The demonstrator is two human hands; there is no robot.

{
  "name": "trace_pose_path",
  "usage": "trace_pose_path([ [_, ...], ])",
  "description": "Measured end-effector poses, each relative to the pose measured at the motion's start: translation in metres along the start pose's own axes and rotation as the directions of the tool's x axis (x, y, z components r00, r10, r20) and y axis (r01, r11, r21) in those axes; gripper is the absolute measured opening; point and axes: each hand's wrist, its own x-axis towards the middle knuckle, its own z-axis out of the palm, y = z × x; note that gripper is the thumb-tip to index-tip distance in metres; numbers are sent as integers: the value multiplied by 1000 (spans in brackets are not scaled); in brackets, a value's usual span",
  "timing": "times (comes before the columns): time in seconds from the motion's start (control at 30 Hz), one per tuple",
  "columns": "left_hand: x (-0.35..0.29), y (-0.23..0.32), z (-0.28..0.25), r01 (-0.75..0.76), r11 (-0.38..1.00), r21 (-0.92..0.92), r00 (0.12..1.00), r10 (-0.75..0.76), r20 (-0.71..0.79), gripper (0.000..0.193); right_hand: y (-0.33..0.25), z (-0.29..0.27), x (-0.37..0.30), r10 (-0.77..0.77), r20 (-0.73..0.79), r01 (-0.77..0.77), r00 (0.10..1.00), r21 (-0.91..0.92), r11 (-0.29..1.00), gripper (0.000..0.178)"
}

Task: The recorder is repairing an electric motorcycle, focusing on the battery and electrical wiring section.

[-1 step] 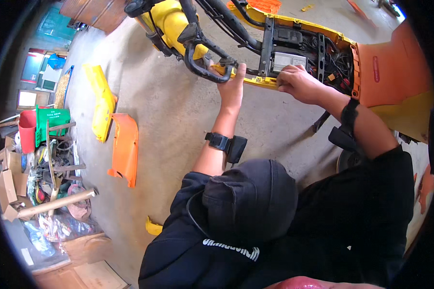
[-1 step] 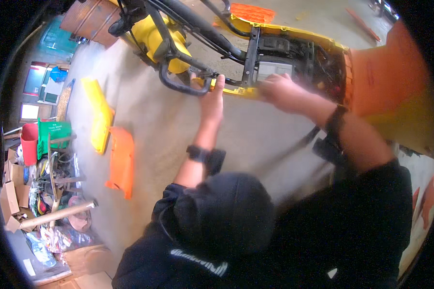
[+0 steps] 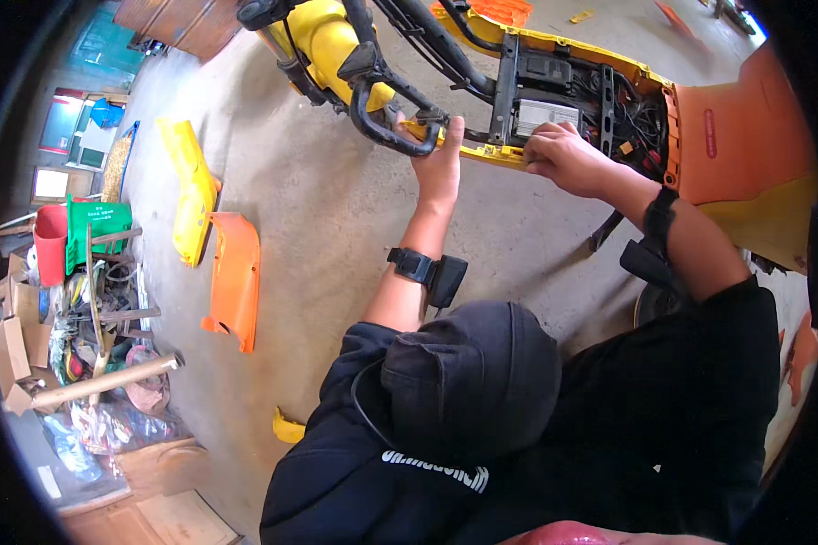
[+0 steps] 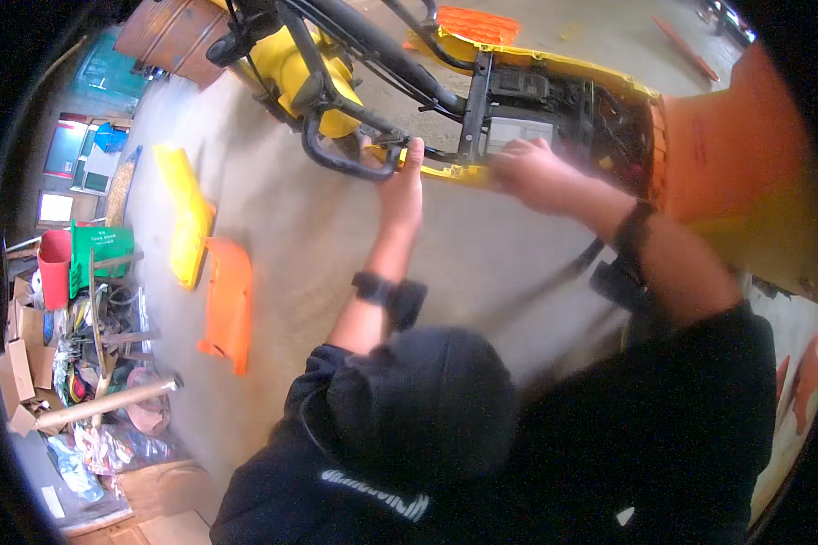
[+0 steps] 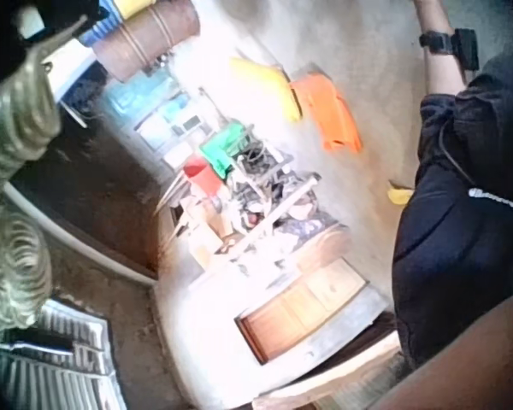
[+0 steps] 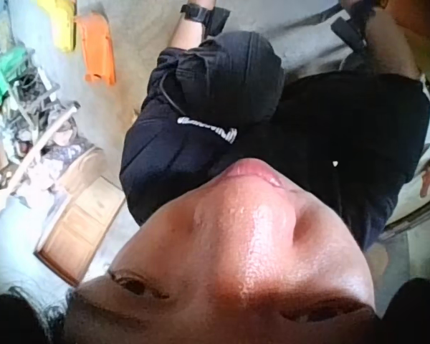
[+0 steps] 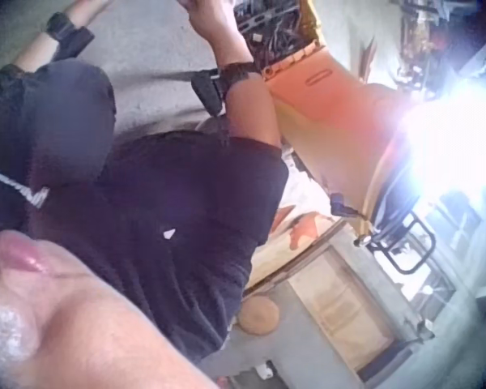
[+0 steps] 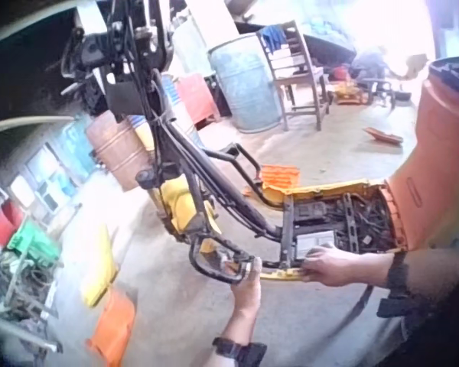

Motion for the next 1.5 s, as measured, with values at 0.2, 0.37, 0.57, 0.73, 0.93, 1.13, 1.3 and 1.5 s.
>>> trace_pose_path([
  [0.2, 8, 1, -6, 9, 994, -112, 1000, -9, -4, 70, 0, -4, 4, -47, 13, 47, 999, 7, 999, 15],
  [0.37, 9, -2, -6, -71, 987, -141, 997, 69, -16, 69, 3, -3, 1, -91, -35, 90, 995, -16, 996, 14],
  [0.57, 10, -2, -14, -107, 994, 35, 994, 107, 15, 62, 2, -2, -6, -58, 17, 59, 998, -23, 998, 16],
  [0.73, 9, 0, -15, -126, 990, 67, 991, 122, 52, 59, 4, 1, -8, -79, -39, 78, 996, -38, 996, 15],
  [0.93, 15, -7, -34, -90, 995, -48, 984, 96, 149, 77, 10, 2, -3, -43, -42, 37, 998, -125, 991, 16],
  [1.13, 8, 12, -31, 198, 936, -292, 966, -135, 221, 80, 11, 3, -3, -40, -68, 31, 997, -130, 991, 16],
  [1.3, 12, 18, -37, 240, 912, -333, 948, -146, 283, 80, 4, -2, -1, -45, -30, 41, 999, -129, 991, 14],
  [1.5, 12, 27, -42, 254, 927, -277, 935, -162, 315, 82, 1, -5, -3, -64, -35, 60, 997, -111, 992, 15],
])
